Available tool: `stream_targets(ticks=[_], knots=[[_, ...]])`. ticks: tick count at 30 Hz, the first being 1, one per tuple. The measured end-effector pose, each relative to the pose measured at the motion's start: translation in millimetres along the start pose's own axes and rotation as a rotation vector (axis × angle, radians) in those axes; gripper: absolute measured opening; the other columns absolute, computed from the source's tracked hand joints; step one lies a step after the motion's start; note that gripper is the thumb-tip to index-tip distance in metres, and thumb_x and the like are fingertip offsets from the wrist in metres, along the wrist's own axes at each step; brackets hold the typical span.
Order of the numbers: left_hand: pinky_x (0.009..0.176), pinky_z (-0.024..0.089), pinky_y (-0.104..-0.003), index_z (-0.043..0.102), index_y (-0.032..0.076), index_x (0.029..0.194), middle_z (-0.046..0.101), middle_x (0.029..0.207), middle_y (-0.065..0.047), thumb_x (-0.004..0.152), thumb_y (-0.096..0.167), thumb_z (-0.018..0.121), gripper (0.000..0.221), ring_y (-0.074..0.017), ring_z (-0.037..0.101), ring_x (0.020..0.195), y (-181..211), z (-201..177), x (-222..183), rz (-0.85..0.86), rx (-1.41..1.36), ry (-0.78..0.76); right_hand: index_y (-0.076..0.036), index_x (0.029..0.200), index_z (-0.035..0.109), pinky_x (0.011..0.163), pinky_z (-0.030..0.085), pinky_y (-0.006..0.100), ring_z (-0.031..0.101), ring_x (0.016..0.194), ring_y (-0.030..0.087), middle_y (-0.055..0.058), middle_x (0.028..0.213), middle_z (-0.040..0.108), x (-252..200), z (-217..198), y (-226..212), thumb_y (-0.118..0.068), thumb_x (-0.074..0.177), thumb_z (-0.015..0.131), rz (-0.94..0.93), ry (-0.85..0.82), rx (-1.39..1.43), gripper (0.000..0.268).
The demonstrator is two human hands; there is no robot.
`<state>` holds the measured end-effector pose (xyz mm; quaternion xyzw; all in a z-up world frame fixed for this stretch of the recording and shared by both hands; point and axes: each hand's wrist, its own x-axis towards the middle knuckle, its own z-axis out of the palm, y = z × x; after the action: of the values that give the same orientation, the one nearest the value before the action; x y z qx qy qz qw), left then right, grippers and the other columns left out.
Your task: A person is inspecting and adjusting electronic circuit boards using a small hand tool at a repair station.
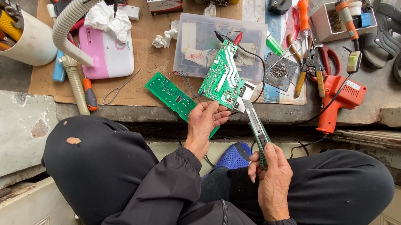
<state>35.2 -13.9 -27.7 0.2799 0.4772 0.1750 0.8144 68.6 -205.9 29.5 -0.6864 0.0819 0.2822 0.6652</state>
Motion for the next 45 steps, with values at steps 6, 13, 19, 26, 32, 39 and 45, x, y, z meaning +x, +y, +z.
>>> stream_targets(ticks=[6,13,19,26,32,39,45], knots=[[0.091,0.072,-0.040,0.066,0.000,0.123,0.079,0.112,-0.023,0.105,0.022,0.070,0.029,-0.0341,0.082,0.101,-3.2,-3.1,3.1,0.014,-0.009,-0.003,-0.003,0.121,0.067,0.045,0.040,0.031,0.056,0.052,0.020,0.014,0.082,0.067,-3.9,-1.0,-2.2,-0.031,0.115,0.059,0.017,-0.008,-0.028,0.030],[0.092,0.072,-0.040,0.067,-0.001,0.123,0.080,0.112,-0.023,0.105,0.021,0.070,0.029,-0.0340,0.082,0.101,-3.1,-3.2,2.9,0.019,-0.005,-0.006,-0.002,0.121,0.068,0.043,0.037,0.031,0.057,0.051,0.019,0.014,0.082,0.067,-5.6,-3.5,-1.6,-0.031,0.114,0.059,0.026,-0.011,-0.048,0.031],[0.094,0.072,-0.041,0.066,-0.001,0.126,0.078,0.114,-0.023,0.106,0.022,0.069,0.031,-0.0348,0.081,0.104,1.3,-1.7,-1.8,0.006,0.004,-0.013,0.000,0.122,0.069,0.042,0.037,0.031,0.056,0.050,0.019,0.015,0.081,0.067,-7.4,0.0,-5.8,-0.026,0.115,0.058,0.049,-0.007,-0.074,0.030],[0.091,0.071,-0.040,0.067,0.000,0.122,0.079,0.112,-0.023,0.106,0.021,0.070,0.027,-0.0327,0.081,0.100,-1.2,-2.3,1.0,0.005,-0.016,-0.006,-0.002,0.119,0.068,0.043,0.037,0.031,0.056,0.051,0.020,0.014,0.081,0.067,-7.1,-1.2,-4.8,-0.028,0.115,0.059,0.046,0.002,-0.061,0.028],[0.092,0.072,-0.041,0.067,-0.001,0.125,0.079,0.114,-0.023,0.106,0.021,0.070,0.029,-0.0332,0.081,0.101,-4.4,-4.1,3.0,0.010,-0.019,-0.017,-0.002,0.120,0.068,0.044,0.037,0.031,0.056,0.051,0.020,0.014,0.082,0.067,-5.6,-2.5,-2.2,-0.029,0.114,0.059,0.044,-0.001,-0.059,0.029],[0.088,0.071,-0.038,0.067,-0.001,0.123,0.079,0.111,-0.022,0.106,0.021,0.071,0.028,-0.0315,0.081,0.098,-3.0,-2.1,2.5,-0.005,-0.024,0.001,-0.002,0.120,0.068,0.044,0.038,0.032,0.056,0.052,0.020,0.014,0.082,0.067,-7.3,0.0,-5.4,-0.029,0.115,0.059,0.046,0.004,-0.067,0.029],[0.089,0.071,-0.039,0.067,0.000,0.121,0.079,0.111,-0.022,0.106,0.022,0.070,0.027,-0.0314,0.081,0.098,-4.2,-3.4,2.8,0.004,-0.021,-0.011,-0.001,0.121,0.068,0.044,0.039,0.032,0.057,0.052,0.020,0.014,0.082,0.068,-5.2,-1.1,-2.1,-0.029,0.115,0.058,0.030,-0.005,-0.069,0.030]])
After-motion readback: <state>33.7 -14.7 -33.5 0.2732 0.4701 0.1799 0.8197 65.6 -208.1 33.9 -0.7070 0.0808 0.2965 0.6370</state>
